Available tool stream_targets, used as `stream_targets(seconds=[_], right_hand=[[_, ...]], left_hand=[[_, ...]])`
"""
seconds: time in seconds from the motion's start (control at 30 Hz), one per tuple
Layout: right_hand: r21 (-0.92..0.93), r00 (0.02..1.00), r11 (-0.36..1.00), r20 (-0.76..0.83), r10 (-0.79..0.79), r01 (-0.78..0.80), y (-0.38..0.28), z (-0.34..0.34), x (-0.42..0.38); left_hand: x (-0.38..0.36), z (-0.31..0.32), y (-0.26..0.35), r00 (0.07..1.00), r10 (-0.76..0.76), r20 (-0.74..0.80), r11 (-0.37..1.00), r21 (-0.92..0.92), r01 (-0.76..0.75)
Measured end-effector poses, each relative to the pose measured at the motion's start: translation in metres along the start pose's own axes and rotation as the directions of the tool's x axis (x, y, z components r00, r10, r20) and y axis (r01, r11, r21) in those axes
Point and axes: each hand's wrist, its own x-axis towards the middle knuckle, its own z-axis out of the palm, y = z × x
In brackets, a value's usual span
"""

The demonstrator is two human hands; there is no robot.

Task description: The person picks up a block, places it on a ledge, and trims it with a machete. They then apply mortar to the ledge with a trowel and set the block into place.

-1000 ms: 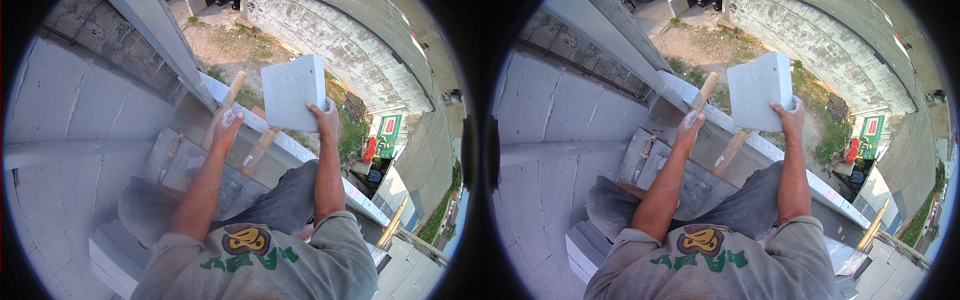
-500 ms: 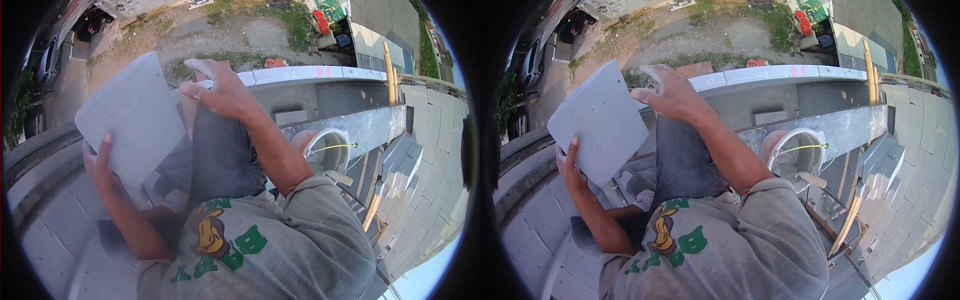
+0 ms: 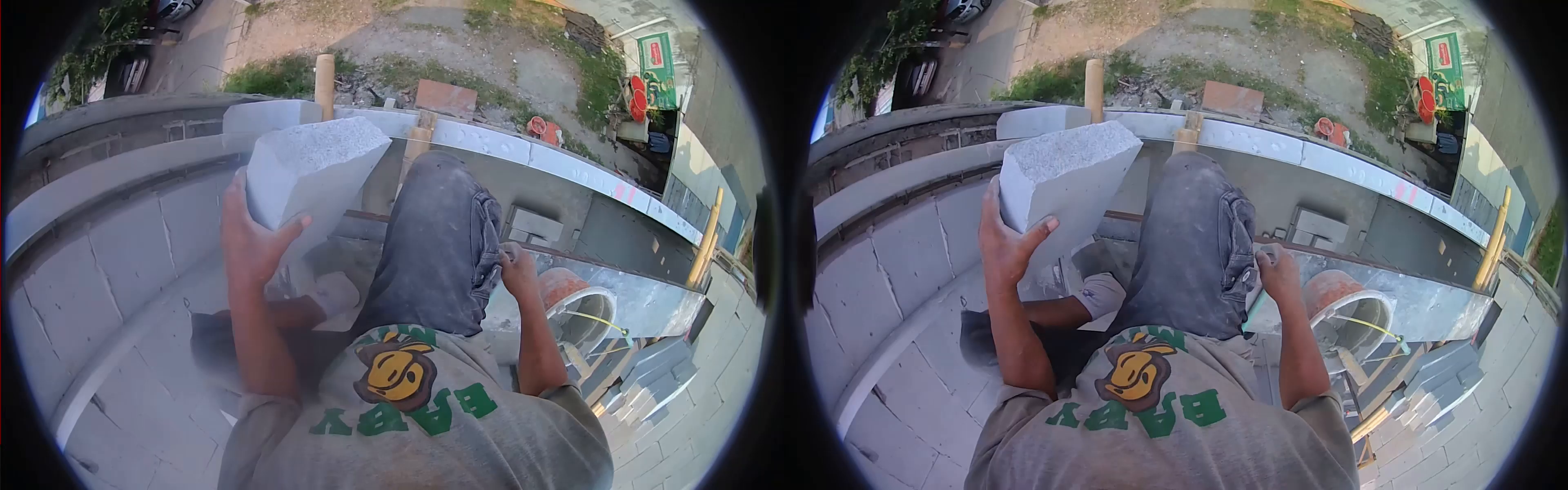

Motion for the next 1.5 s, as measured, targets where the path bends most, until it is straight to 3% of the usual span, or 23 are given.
stream_targets(seconds=[0.1,0.23,0.33,0.4,0.47,0.53,0.57,0.6,0.67,0.73,0.8,0.9,0.97,1.03,1.07,1.13,1.17,1.23,1.37,1.43,1.5], right_hand=[[0.051,0.982,0.981,-0.018,-0.186,0.187,-0.040,-0.047,0.054],[-0.141,0.927,0.916,0.038,-0.374,0.375,-0.123,-0.114,0.111],[-0.074,0.859,0.857,0.099,-0.502,0.509,-0.196,-0.134,0.127],[-0.080,0.813,0.813,0.143,-0.564,0.577,-0.240,-0.120,0.121],[-0.022,0.662,0.674,0.213,-0.719,0.739,-0.276,-0.097,0.110],[-0.005,0.621,0.651,0.309,-0.721,0.759,-0.299,-0.062,0.097],[-0.035,0.539,0.568,0.364,-0.759,0.823,-0.308,-0.042,0.094],[-0.030,0.521,0.570,0.445,-0.728,0.821,-0.327,-0.026,0.074],[0.053,0.380,0.486,0.552,-0.742,0.873,-0.341,0.023,0.072],[-0.038,0.339,0.422,0.661,-0.669,0.906,-0.356,0.075,0.075],[-0.077,0.291,0.333,0.694,-0.659,0.940,-0.370,0.130,0.084],[-0.129,0.231,0.203,0.740,-0.632,0.971,-0.377,0.227,0.106],[-0.136,0.189,0.132,0.752,-0.632,0.982,-0.384,0.277,0.111],[-0.254,0.160,-0.101,0.822,-0.546,0.962,-0.386,0.321,0.107],[-0.234,0.136,-0.122,0.837,-0.529,0.964,-0.383,0.341,0.108],[-0.237,0.052,-0.306,0.859,-0.509,0.922,-0.384,0.372,0.112],[-0.230,0.048,-0.315,0.867,-0.495,0.921,-0.384,0.386,0.115],[-0.165,0.002,-0.441,0.938,-0.347,0.882,-0.386,0.396,0.112],[-0.102,-0.016,-0.499,0.974,-0.227,0.861,-0.391,0.412,0.099],[-0.109,-0.053,-0.595,0.967,-0.248,0.797,-0.393,0.426,0.092],[-0.033,-0.100,-0.608,0.978,-0.184,0.793,-0.399,0.435,0.085]], left_hand=[[-0.024,-0.024,-0.016,0.994,-0.069,-0.081,0.996,0.050,0.073],[-0.066,-0.051,-0.035,0.978,-0.155,-0.139,0.977,0.129,0.173],[-0.101,-0.076,-0.038,0.927,-0.349,-0.136,0.926,0.102,0.364],[-0.125,-0.078,-0.045,0.889,-0.426,-0.169,0.876,0.168,0.452],[-0.144,-0.071,-0.051,0.846,-0.494,-0.202,0.818,0.222,0.531],[-0.153,-0.055,-0.055,0.806,-0.567,-0.170,0.764,0.258,0.592],[-0.155,-0.046,-0.065,0.797,-0.574,-0.188,0.760,0.241,0.604],[-0.160,-0.031,-0.076,0.776,-0.608,-0.166,0.753,0.190,0.631],[-0.179,0.003,-0.097,0.721,-0.684,-0.109,0.709,0.133,0.693],[-0.192,0.022,-0.106,0.676,-0.734,-0.071,0.675,0.040,0.737],[-0.200,0.035,-0.116,0.639,-0.768,-0.033,0.640,-0.043,0.767],[-0.214,0.052,-0.121,0.629,-0.768,-0.126,0.639,-0.071,0.766],[-0.208,0.054,-0.117,0.541,-0.833,-0.121,0.553,-0.116,0.825],[-0.202,0.056,-0.121,0.443,-0.891,-0.102,0.454,-0.153,0.878],[-0.202,0.061,-0.123,0.456,-0.883,-0.111,0.469,-0.185,0.864],[-0.208,0.078,-0.135,0.495,-0.853,-0.167,0.521,-0.213,0.826],[-0.209,0.086,-0.137,0.483,-0.861,-0.159,0.508,-0.222,0.832],[-0.202,0.085,-0.132,0.558,-0.815,-0.157,0.579,-0.200,0.790],[-0.200,0.102,-0.121,0.563,-0.795,-0.226,0.603,-0.200,0.772],[-0.202,0.104,-0.120,0.581,-0.772,-0.258,0.630,-0.193,0.752],[-0.204,0.105,-0.126,0.573,-0.769,-0.285,0.631,-0.187,0.753]])
